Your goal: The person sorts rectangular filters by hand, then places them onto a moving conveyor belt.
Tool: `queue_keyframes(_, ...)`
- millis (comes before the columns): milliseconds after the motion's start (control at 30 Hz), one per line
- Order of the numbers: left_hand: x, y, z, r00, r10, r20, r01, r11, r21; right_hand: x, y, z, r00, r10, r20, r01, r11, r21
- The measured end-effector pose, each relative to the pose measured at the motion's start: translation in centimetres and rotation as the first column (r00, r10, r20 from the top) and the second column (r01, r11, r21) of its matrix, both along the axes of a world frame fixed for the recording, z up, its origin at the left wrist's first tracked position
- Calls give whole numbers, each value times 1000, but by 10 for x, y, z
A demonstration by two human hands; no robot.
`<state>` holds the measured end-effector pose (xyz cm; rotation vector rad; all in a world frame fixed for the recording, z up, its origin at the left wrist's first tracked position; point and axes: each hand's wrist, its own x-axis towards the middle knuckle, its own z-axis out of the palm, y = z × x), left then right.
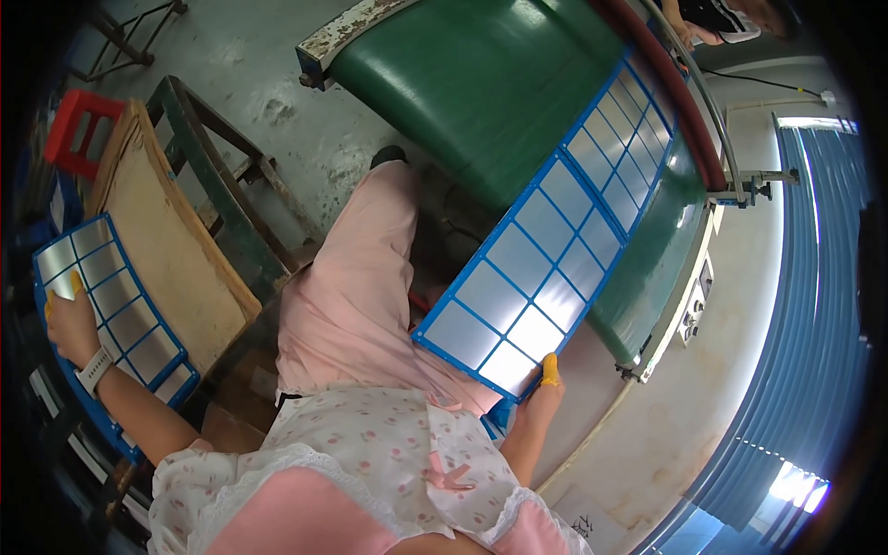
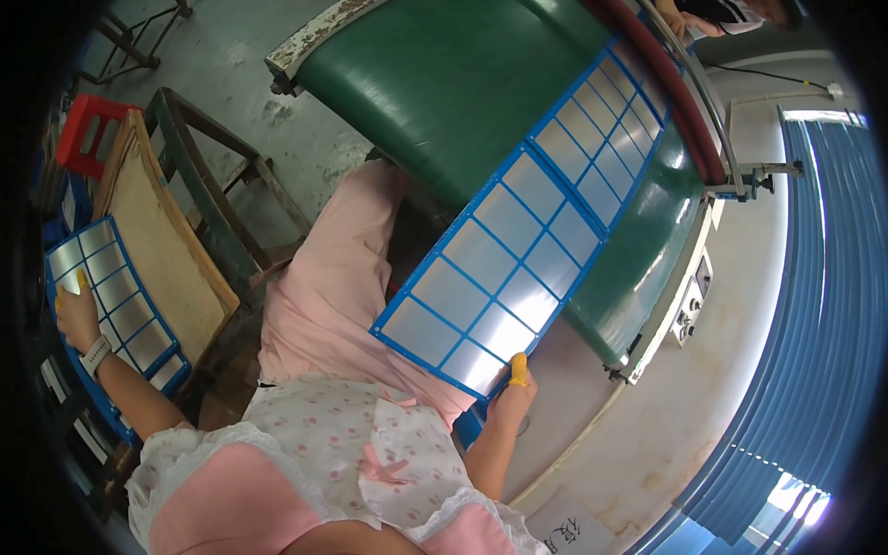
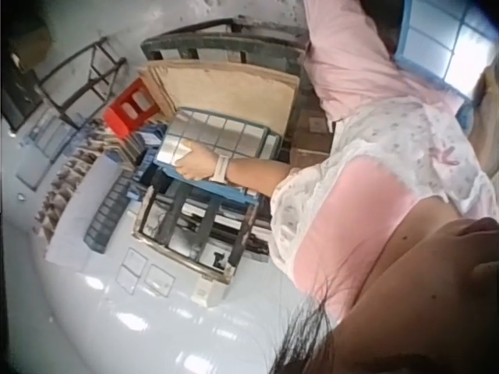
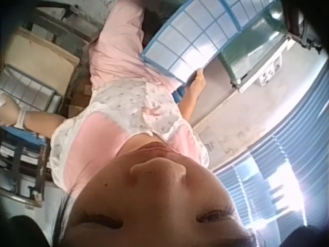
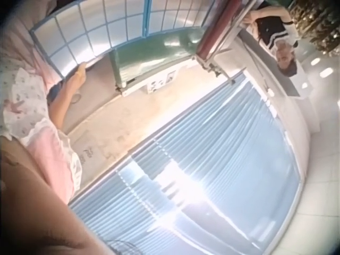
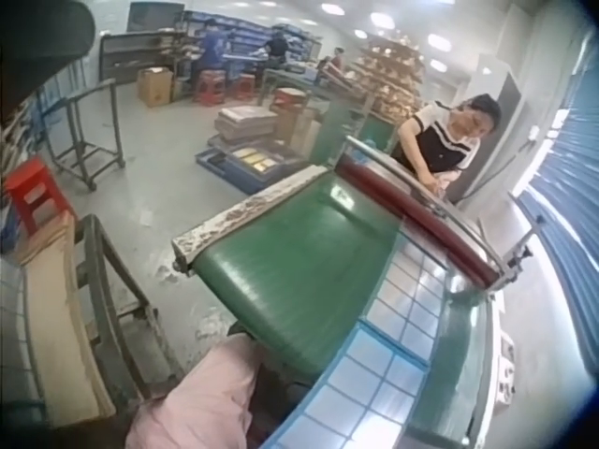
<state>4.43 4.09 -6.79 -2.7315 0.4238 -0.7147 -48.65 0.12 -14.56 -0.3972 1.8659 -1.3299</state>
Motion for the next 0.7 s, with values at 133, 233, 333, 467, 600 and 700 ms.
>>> queue_keyframes(133, 4, 15, -10, 991, 25, 134, -36, 997, 74, -5, -5, -2, 999, 45, 17, -45, 999, -1)
queue_keyframes(233, 9, 21, -14, 980, 74, 187, -86, 995, 60, -4, -9, 0, 1000, 19, 24, -19, 1000, 5)
queue_keyframes(333, 18, 30, -10, 984, 147, 96, -150, 988, 27, -2, -13, 3, 999, 15, 38, -16, 1000, 16)
queue_keyframes(467, 39, 47, -19, 977, 212, -6, -212, 977, 1, -10, -12, 1, 995, 94, 44, -95, 995, 20)
queue_keyframes(600, 42, 49, -21, 980, 196, 23, -196, 981, 0, -7, -19, 4, 997, 73, 34, -75, 997, 35)
queue_keyframes(700, 41, 48, -21, 982, 185, 45, -184, 982, -39, -7, -24, 4, 999, 36, 41, -37, 999, 29)
